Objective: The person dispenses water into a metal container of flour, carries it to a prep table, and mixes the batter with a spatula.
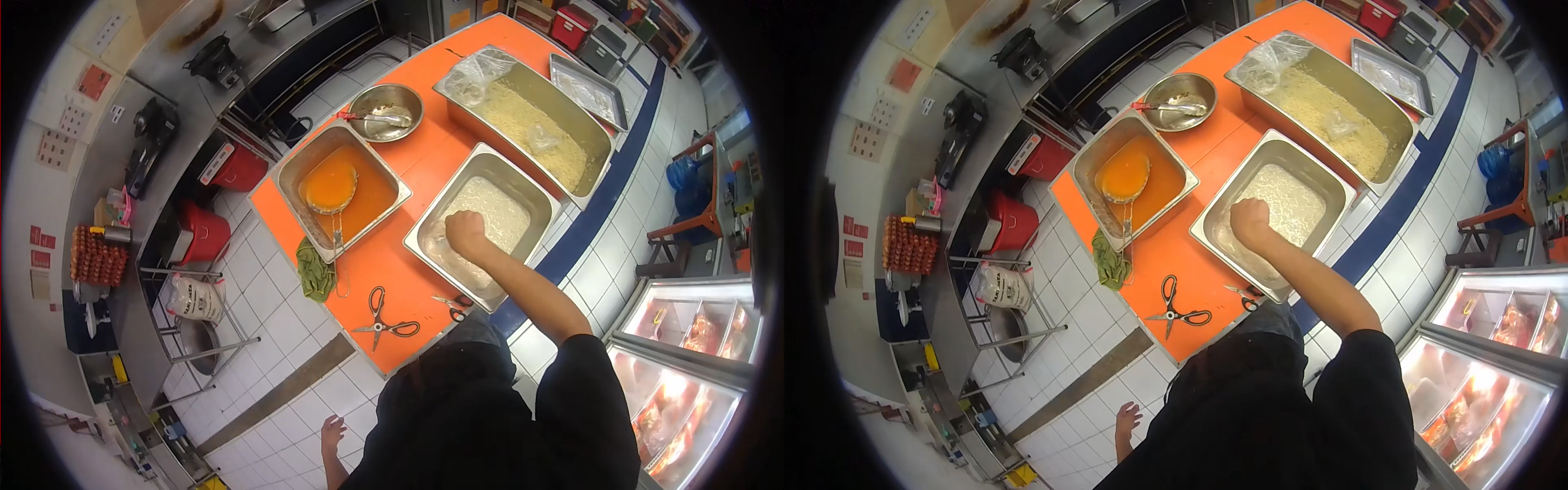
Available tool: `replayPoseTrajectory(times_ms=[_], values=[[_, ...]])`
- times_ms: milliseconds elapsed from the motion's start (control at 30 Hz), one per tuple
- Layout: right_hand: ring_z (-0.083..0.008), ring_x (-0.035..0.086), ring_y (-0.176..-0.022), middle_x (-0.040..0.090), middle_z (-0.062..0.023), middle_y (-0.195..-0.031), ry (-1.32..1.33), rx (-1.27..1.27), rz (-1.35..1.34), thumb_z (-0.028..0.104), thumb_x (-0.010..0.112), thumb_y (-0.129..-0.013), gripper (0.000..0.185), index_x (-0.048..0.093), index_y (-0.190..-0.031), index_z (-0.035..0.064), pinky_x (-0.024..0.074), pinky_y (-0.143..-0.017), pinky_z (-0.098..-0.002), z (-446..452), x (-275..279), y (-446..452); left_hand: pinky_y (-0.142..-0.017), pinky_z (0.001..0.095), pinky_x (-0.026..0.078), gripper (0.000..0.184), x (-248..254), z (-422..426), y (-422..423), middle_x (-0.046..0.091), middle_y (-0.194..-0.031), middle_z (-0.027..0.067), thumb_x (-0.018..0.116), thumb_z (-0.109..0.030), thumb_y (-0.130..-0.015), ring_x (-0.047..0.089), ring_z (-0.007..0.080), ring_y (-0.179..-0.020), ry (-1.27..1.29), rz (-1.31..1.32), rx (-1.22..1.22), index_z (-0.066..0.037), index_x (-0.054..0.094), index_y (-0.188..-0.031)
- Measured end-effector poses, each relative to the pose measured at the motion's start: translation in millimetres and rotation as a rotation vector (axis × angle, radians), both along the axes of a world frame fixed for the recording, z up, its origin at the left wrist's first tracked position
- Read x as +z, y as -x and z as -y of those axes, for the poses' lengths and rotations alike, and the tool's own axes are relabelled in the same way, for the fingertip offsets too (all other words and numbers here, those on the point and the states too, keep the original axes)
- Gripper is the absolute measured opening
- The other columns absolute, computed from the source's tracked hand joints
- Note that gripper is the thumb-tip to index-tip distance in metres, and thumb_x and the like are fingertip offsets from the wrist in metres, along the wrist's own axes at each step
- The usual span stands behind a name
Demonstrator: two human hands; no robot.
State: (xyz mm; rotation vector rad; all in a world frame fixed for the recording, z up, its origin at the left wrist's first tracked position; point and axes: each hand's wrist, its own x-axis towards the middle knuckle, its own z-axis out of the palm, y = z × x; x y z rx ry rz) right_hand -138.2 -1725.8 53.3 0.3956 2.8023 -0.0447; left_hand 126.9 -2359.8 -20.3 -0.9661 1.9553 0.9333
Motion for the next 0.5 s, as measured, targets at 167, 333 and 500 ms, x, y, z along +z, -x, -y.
replayPoseTrajectory(times_ms=[167, 333, 500], values=[[-0.0288, 0.072, -0.088, 0.072, -0.0143, -0.091, 0.057, -0.002, 0.001, 0.014, 0.063, -0.081, 0.016, 0.073, -0.092, 0.0071, 0.0574, -0.072, -0.0392, -7, 19, 12, -0.083, 0.0445, 0.049, 0.052, -7, -5, -9, 0.064, -0.112, 0.0091, 0.066, -0.029, -0.090, 0.066, 0.0249, -0.098, -0.018, 0.041, 0.036, -0.010, 0.049, -0.136], [-0.0306, 0.072, -0.088, 0.072, -0.0156, -0.091, 0.034, 0.000, 0.120, 0.013, 0.062, -0.081, 0.016, 0.072, -0.090, 0.0063, 0.0570, -0.074, -0.0402, -30, 4, -11, -0.080, 0.0420, 0.049, 0.053, -11, -10, -12, 0.064, -0.109, 0.0096, 0.066, -0.030, -0.090, 0.067, 0.0239, -0.095, -0.025, 0.003, 0.049, -0.009, 0.049, -0.136], [-0.0317, 0.071, -0.088, 0.072, -0.0183, -0.091, 0.032, -0.063, 0.039, 0.012, 0.060, -0.082, 0.017, 0.072, -0.091, 0.0046, 0.0572, -0.073, -0.0408, -40, 30, -12, -0.073, 0.0382, 0.049, 0.055, -13, -23, -11, 0.066, -0.105, 0.0101, 0.068, -0.030, -0.089, 0.067, 0.0218, -0.092, -0.055, 0.023, 0.048, -0.008, 0.050, -0.135]])
